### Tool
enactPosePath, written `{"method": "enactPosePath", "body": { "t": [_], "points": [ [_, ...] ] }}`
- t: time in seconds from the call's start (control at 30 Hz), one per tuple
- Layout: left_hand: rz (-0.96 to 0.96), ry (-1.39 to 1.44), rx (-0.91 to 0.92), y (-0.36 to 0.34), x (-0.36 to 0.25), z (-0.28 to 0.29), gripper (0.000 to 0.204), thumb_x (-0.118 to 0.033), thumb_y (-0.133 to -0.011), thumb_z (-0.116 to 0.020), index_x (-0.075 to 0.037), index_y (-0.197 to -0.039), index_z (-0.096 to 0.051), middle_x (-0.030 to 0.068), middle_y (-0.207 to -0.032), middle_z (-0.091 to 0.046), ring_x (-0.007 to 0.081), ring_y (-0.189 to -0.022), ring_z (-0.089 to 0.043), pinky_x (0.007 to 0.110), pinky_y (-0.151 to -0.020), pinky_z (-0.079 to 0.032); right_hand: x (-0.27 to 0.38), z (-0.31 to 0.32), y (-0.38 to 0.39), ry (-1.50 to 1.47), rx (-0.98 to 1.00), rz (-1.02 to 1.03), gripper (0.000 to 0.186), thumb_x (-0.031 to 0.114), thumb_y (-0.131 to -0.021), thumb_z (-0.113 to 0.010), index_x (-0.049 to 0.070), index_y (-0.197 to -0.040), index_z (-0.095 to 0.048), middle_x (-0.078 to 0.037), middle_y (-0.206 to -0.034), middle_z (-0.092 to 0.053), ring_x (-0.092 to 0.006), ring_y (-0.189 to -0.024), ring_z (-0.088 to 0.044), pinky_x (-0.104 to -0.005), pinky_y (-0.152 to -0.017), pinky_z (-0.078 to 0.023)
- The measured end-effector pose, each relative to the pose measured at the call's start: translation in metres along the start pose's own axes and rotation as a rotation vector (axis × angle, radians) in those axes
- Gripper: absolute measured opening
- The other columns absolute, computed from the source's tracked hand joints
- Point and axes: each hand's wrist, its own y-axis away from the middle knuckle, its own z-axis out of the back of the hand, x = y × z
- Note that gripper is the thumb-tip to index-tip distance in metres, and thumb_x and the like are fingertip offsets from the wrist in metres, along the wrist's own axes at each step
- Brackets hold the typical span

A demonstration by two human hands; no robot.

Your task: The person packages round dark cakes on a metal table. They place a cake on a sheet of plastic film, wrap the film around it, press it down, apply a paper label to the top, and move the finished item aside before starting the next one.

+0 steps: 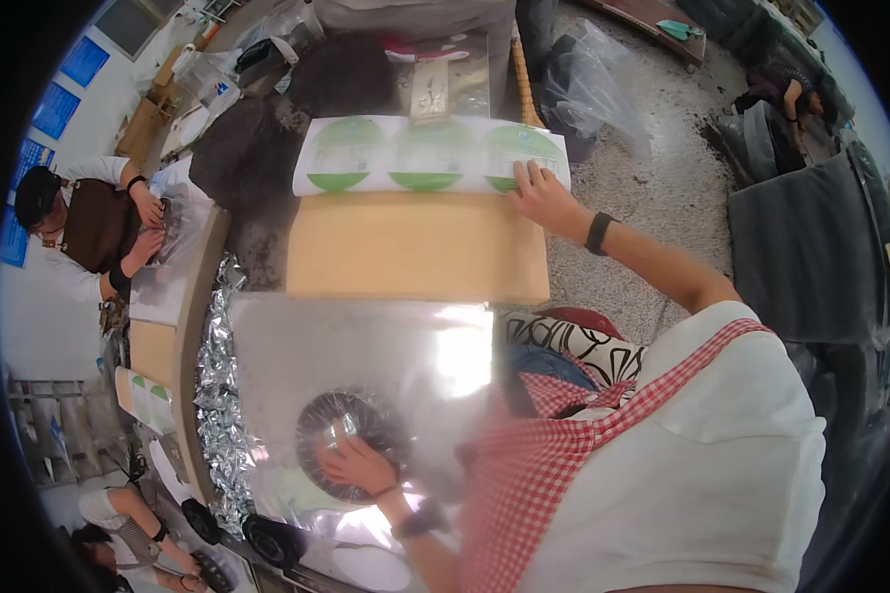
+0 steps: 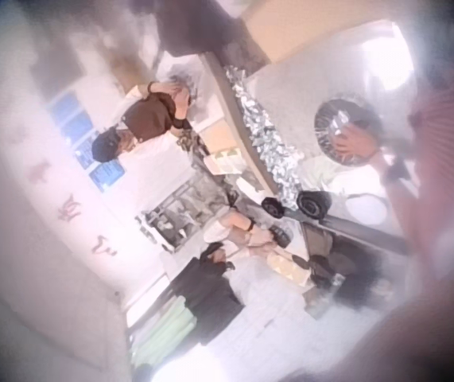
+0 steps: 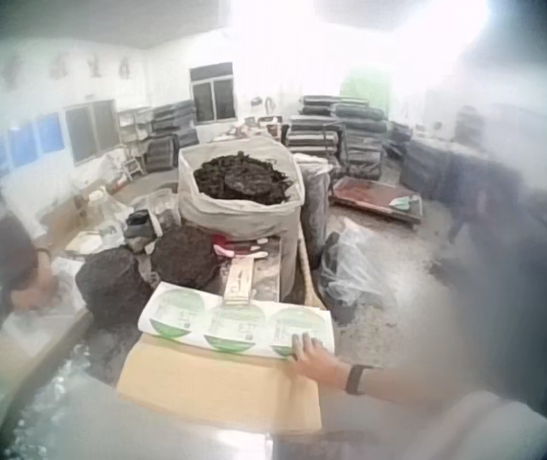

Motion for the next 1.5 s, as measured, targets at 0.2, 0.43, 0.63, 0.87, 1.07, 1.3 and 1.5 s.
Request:
{"method": "enactPosePath", "body": {
  "t": [0.2, 0.43, 0.63, 0.87, 1.07, 1.3, 1.5],
  "points": [
    [0.024, 0.012, 0.000, 0.000, 0.001, -0.003, 0.040, -0.038, -0.103, -0.035, -0.020, -0.129, -0.060, 0.0070, -0.143, -0.041, 0.0277, -0.134, -0.034, 0.049, -0.109, -0.020, -0.036, -0.016, 0.001, -0.090, 0.255, 0.162, 0.015, 0.016, -0.080, -0.059, 0.002, -0.086, -0.060, -0.024, -0.100, -0.062, -0.0350, -0.089, -0.063, -0.0373, -0.065, -0.056],
    [0.026, 0.029, 0.003, 0.000, 0.004, -0.009, 0.039, -0.039, -0.103, -0.036, -0.021, -0.127, -0.062, 0.0064, -0.140, -0.043, 0.0279, -0.130, -0.037, 0.050, -0.107, -0.023, -0.026, -0.019, 0.020, -0.002, 0.252, 0.141, 0.021, 0.015, -0.082, -0.061, 0.001, -0.097, -0.056, -0.020, -0.106, -0.058, -0.0269, -0.094, -0.064, -0.0338, -0.064, -0.057],
    [0.020, 0.016, -0.019, 0.001, 0.005, -0.008, 0.042, -0.042, -0.104, -0.033, -0.021, -0.127, -0.061, 0.0073, -0.142, -0.041, 0.0289, -0.132, -0.035, 0.051, -0.107, -0.022, -0.050, -0.002, 0.007, -0.359, 0.544, 0.063, 0.022, 0.015, -0.081, -0.063, -0.001, -0.095, -0.056, -0.020, -0.109, -0.057, -0.0298, -0.099, -0.061, -0.0356, -0.070, -0.055],
    [0.027, 0.040, -0.023, 0.002, 0.006, -0.016, 0.038, -0.038, -0.103, -0.035, -0.022, -0.127, -0.061, 0.0079, -0.141, -0.041, 0.0292, -0.131, -0.035, 0.051, -0.107, -0.022, -0.076, -0.010, -0.005, -0.707, 0.262, -0.325, 0.018, 0.019, -0.086, -0.063, 0.003, -0.093, -0.058, -0.012, -0.097, -0.058, -0.0279, -0.092, -0.059, -0.0394, -0.078, -0.050],
    [0.075, 0.055, -0.014, -0.011, 0.010, -0.011, 0.030, -0.017, -0.091, -0.053, -0.016, -0.117, -0.067, 0.0120, -0.134, -0.050, 0.0331, -0.122, -0.045, 0.050, -0.103, -0.030, -0.285, 0.013, 0.004, -0.776, -0.323, -0.921, 0.036, 0.030, -0.098, -0.053, -0.002, -0.115, -0.060, -0.011, -0.107, -0.064, -0.0185, -0.093, -0.062, -0.0340, -0.079, -0.051],
    [0.210, 0.167, -0.013, 0.004, 0.004, 0.000, 0.057, -0.025, -0.088, -0.060, -0.009, -0.140, -0.042, 0.0172, -0.137, -0.043, 0.0363, -0.133, -0.034, 0.060, -0.108, -0.018, 0.022, 0.058, -0.072, -1.002, -0.076, -0.150, 0.037, 0.012, -0.097, -0.049, 0.001, -0.133, -0.051, -0.014, -0.123, -0.057, -0.0246, -0.110, -0.057, -0.0363, -0.093, -0.048],
    [0.298, 0.470, 0.059, 0.032, 0.014, -0.012, 0.060, -0.033, -0.089, -0.060, -0.008, -0.140, -0.042, 0.0125, -0.142, -0.045, 0.0303, -0.134, -0.040, 0.045, -0.113, -0.026, 0.277, 0.164, -0.099, -1.281, 0.092, 0.705, 0.063, -0.001, -0.083, -0.053, 0.022, -0.140, -0.048, -0.015, -0.151, -0.035, -0.0339, -0.136, -0.040, -0.0411, -0.106, -0.043]
  ]
}}
